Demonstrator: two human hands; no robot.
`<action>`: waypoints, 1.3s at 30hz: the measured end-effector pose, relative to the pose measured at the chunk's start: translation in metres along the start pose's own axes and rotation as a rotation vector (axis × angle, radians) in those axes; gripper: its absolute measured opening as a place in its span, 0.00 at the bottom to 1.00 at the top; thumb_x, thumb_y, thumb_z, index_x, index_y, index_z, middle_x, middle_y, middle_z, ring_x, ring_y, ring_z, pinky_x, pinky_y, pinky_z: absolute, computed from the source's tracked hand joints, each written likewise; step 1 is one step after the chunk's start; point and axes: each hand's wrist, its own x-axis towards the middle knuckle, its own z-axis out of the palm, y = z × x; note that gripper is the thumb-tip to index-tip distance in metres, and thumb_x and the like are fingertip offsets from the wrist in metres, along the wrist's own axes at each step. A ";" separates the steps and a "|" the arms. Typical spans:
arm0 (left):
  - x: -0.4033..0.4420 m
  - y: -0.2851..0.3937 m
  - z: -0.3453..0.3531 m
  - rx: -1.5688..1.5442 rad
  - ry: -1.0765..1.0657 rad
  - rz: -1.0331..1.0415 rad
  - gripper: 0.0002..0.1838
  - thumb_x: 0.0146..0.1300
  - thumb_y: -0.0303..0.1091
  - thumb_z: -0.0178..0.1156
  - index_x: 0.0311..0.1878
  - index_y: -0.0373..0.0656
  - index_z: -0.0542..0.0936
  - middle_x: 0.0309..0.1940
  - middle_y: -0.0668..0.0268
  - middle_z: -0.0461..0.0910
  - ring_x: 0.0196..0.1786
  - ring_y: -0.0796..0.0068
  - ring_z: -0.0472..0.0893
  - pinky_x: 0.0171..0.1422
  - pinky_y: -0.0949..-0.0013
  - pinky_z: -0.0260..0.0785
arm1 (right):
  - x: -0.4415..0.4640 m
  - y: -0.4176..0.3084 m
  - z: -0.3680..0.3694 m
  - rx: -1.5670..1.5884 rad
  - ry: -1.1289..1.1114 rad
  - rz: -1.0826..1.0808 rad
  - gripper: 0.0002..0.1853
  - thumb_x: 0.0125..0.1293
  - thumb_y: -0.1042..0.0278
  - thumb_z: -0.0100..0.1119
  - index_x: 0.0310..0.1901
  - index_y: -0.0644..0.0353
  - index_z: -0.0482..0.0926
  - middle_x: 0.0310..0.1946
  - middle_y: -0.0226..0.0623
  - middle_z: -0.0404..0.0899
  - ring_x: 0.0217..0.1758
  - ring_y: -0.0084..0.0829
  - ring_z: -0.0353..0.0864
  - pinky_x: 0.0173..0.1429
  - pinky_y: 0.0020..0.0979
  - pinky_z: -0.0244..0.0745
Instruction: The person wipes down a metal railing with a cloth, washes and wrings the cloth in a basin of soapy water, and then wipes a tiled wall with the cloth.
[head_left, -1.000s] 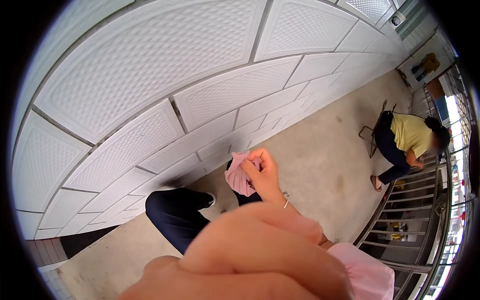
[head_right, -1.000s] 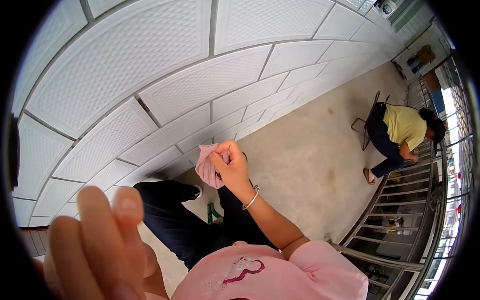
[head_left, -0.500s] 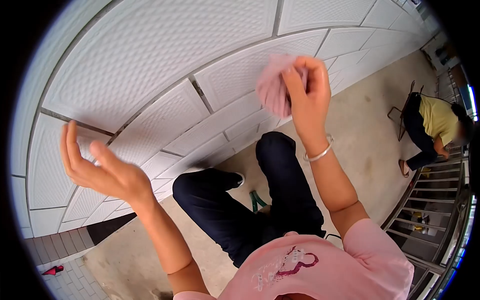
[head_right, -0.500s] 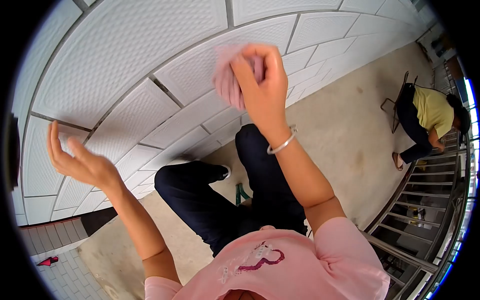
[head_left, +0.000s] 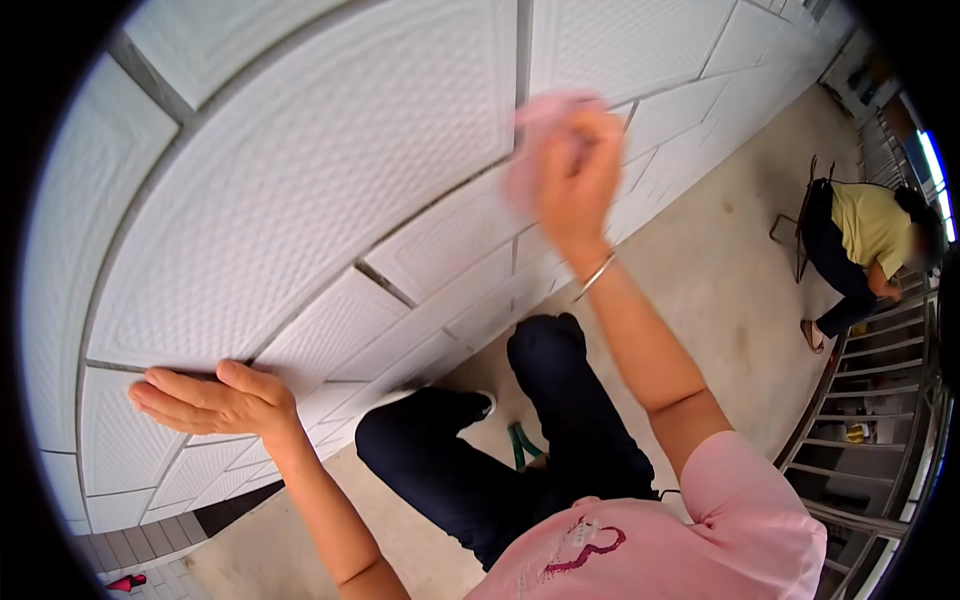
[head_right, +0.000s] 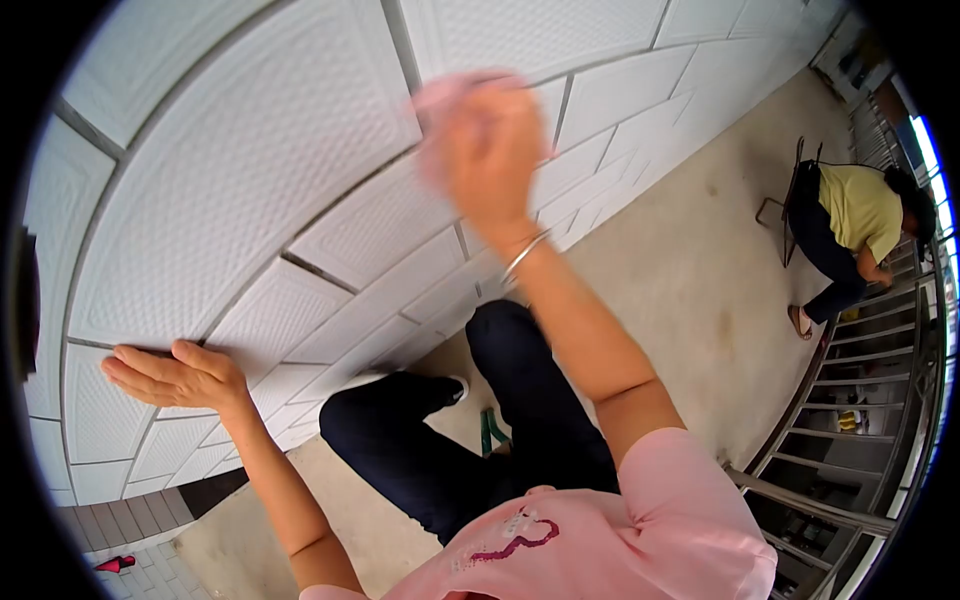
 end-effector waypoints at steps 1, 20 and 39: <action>-0.001 0.000 0.000 0.002 -0.004 0.000 0.31 0.74 0.45 0.37 0.70 0.30 0.58 0.73 0.46 0.50 0.75 0.48 0.50 0.76 0.50 0.43 | 0.016 0.017 -0.009 -0.086 0.132 0.158 0.07 0.67 0.74 0.48 0.44 0.66 0.68 0.42 0.41 0.70 0.46 0.32 0.70 0.56 0.32 0.66; 0.001 0.004 -0.006 0.019 -0.044 0.001 0.31 0.74 0.45 0.37 0.71 0.30 0.56 0.73 0.44 0.49 0.74 0.45 0.51 0.75 0.47 0.44 | 0.108 -0.005 0.002 -0.048 0.039 -0.578 0.08 0.64 0.75 0.54 0.45 0.60 0.74 0.42 0.40 0.74 0.42 0.38 0.71 0.50 0.37 0.66; 0.004 0.008 -0.008 0.031 -0.038 -0.031 0.31 0.74 0.44 0.38 0.71 0.28 0.55 0.73 0.41 0.48 0.74 0.42 0.52 0.75 0.45 0.44 | 0.107 -0.121 0.057 0.125 -0.350 -1.105 0.05 0.60 0.66 0.51 0.37 0.54 0.72 0.37 0.34 0.74 0.42 0.35 0.76 0.19 0.35 0.73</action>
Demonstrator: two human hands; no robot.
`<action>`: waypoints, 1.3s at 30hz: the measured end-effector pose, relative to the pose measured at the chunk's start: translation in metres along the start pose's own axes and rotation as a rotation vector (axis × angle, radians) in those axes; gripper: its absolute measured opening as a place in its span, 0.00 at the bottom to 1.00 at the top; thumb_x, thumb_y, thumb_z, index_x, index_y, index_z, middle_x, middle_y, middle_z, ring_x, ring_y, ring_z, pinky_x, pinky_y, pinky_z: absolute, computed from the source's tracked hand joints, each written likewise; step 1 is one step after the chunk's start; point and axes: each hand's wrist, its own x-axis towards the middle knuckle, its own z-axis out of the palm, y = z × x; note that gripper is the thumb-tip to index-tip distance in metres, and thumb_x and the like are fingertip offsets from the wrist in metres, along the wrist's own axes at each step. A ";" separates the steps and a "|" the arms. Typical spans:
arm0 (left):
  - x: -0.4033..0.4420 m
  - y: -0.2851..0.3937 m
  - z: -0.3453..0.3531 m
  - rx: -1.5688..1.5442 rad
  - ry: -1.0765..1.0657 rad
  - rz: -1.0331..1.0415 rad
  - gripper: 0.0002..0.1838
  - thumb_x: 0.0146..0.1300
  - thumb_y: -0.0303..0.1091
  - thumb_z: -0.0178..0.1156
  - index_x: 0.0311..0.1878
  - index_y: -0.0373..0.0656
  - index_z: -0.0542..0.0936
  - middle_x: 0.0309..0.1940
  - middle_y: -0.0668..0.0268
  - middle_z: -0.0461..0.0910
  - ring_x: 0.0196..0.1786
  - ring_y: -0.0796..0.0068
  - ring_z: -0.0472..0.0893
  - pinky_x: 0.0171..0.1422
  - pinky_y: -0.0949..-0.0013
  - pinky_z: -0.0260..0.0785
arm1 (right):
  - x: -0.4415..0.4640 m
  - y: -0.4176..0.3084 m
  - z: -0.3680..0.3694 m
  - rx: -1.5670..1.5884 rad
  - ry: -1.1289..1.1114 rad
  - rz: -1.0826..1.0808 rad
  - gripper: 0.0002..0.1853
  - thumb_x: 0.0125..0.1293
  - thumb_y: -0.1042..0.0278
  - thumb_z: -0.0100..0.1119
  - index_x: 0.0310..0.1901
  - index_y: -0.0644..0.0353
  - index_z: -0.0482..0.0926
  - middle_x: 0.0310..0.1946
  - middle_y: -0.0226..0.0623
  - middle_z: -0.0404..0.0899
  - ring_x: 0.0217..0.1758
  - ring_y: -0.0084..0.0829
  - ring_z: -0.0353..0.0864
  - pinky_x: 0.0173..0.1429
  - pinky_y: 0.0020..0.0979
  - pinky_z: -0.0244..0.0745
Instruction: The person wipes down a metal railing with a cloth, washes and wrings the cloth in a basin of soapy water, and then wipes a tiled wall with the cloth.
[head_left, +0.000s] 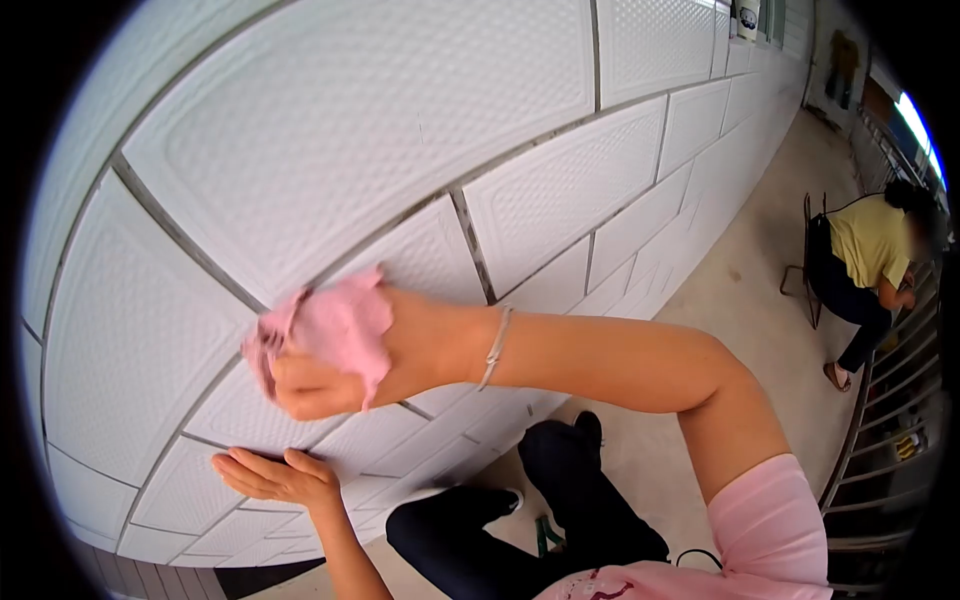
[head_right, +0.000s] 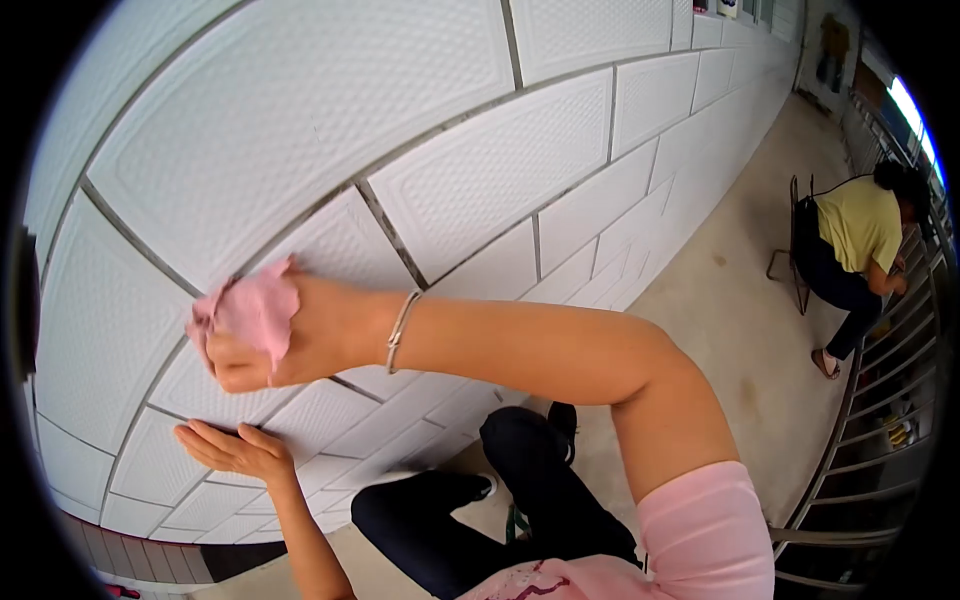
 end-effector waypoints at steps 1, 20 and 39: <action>-0.001 0.000 0.000 0.002 0.000 0.003 0.31 0.74 0.44 0.38 0.71 0.29 0.56 0.72 0.41 0.50 0.74 0.42 0.53 0.74 0.45 0.44 | 0.008 0.020 -0.007 0.292 0.033 0.117 0.06 0.58 0.65 0.53 0.37 0.55 0.73 0.36 0.34 0.74 0.41 0.34 0.77 0.15 0.32 0.71; 0.002 0.006 -0.001 0.003 0.008 -0.027 0.30 0.74 0.43 0.36 0.70 0.29 0.56 0.73 0.43 0.50 0.74 0.44 0.53 0.75 0.46 0.43 | 0.015 0.126 -0.073 -0.426 0.449 0.392 0.06 0.58 0.69 0.52 0.36 0.59 0.72 0.32 0.39 0.72 0.37 0.40 0.72 0.43 0.40 0.67; 0.005 0.017 -0.004 0.116 -0.020 0.007 0.32 0.75 0.47 0.33 0.72 0.31 0.53 0.73 0.44 0.49 0.74 0.45 0.53 0.74 0.46 0.45 | -0.094 0.241 -0.171 -0.394 0.526 0.489 0.07 0.70 0.71 0.48 0.45 0.65 0.70 0.33 0.45 0.77 0.33 0.36 0.78 0.39 0.33 0.72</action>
